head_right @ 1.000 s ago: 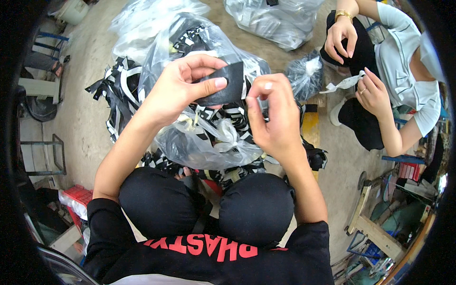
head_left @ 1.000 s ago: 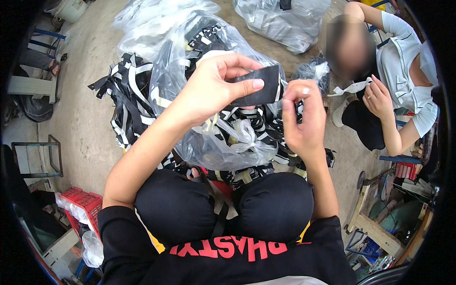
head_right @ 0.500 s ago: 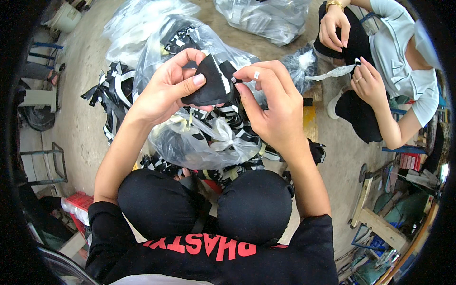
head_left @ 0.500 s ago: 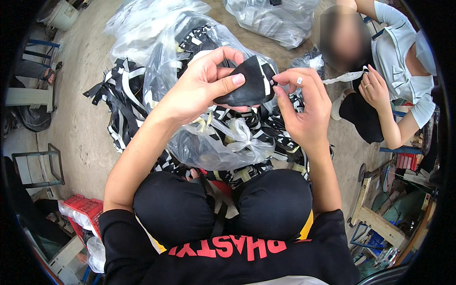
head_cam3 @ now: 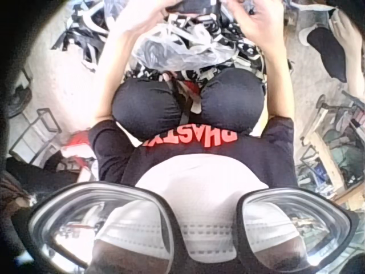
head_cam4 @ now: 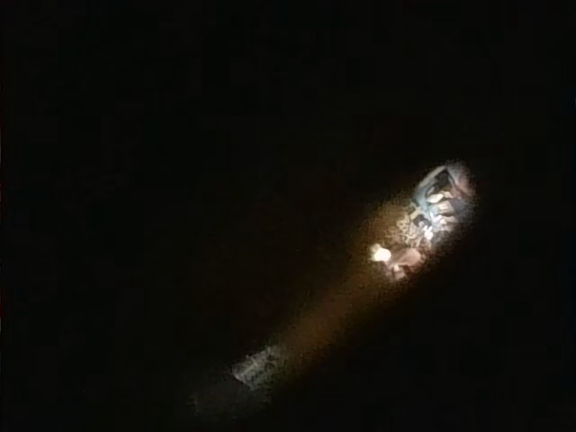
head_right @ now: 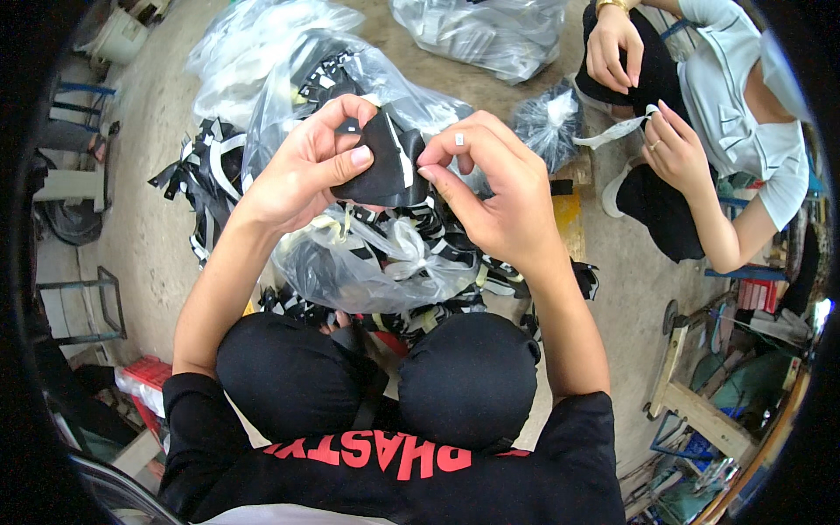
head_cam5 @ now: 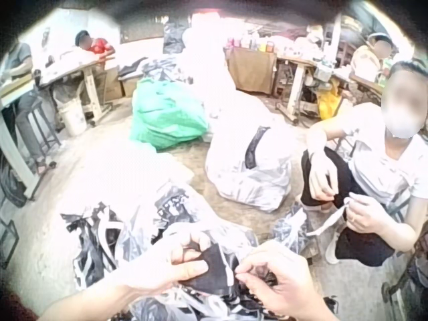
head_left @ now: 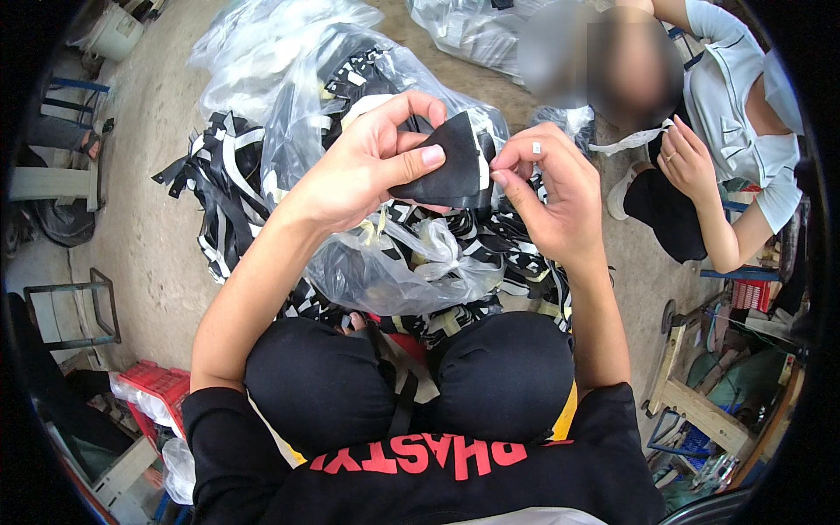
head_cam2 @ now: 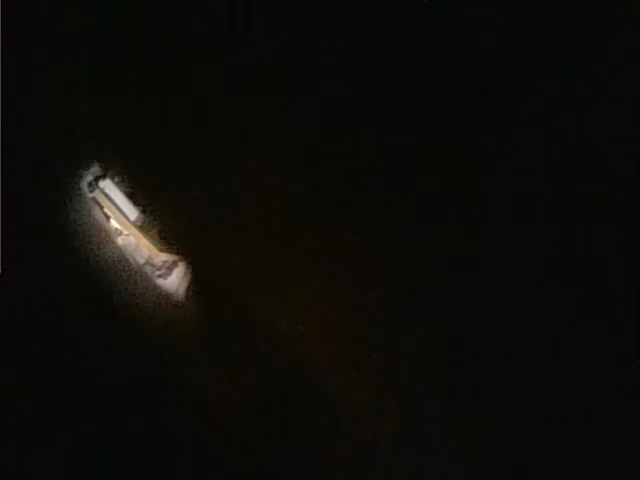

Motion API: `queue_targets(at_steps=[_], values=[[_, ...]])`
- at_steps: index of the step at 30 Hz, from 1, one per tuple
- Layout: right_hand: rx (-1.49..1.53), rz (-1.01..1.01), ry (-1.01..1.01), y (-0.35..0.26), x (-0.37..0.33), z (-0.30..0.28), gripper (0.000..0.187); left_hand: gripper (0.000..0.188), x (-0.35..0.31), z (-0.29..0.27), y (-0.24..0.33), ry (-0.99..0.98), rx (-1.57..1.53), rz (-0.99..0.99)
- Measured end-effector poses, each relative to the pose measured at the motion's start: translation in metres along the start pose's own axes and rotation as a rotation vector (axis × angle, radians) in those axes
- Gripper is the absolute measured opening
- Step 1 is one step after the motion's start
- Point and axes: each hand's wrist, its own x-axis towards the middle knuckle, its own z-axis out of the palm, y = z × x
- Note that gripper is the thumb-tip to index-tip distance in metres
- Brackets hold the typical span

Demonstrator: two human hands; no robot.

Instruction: The person sits on the floor and sorts black and white fabric straps from a large plastic bag. They repeatedly pick up bundles, separate individual straps, and place them back into the bag or onto their lap. Another person nearby also handles similar straps.

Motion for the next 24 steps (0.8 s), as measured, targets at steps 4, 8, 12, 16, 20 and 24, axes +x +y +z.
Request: queue_targets(at_steps=[4,8,12,16,20,24], values=[[0.099,0.028,-0.058,0.004,-0.003,0.002,0.018,0.025,-0.001,0.0,-0.002,-0.016,-0.103,0.012],[0.079,0.045,-0.022,-0.001,-0.009,-0.002,0.016,0.028,0.0,0.007,-0.004,0.066,-0.15,-0.021],[0.203,0.188,0.145,-0.013,-0.033,-0.01,0.012,0.031,0.018,0.011,-0.002,0.281,-0.052,-0.06],[0.44,0.302,0.067,-0.043,-0.054,-0.023,0.017,0.039,0.072,0.032,-0.006,0.378,0.016,-0.072],[0.543,0.47,0.055,-0.043,-0.067,-0.018,0.016,0.045,0.133,0.059,-0.023,0.335,0.069,-0.003],[0.642,0.501,0.147,-0.041,-0.074,-0.016,0.009,0.041,0.163,0.081,-0.041,0.391,-0.004,0.034]])
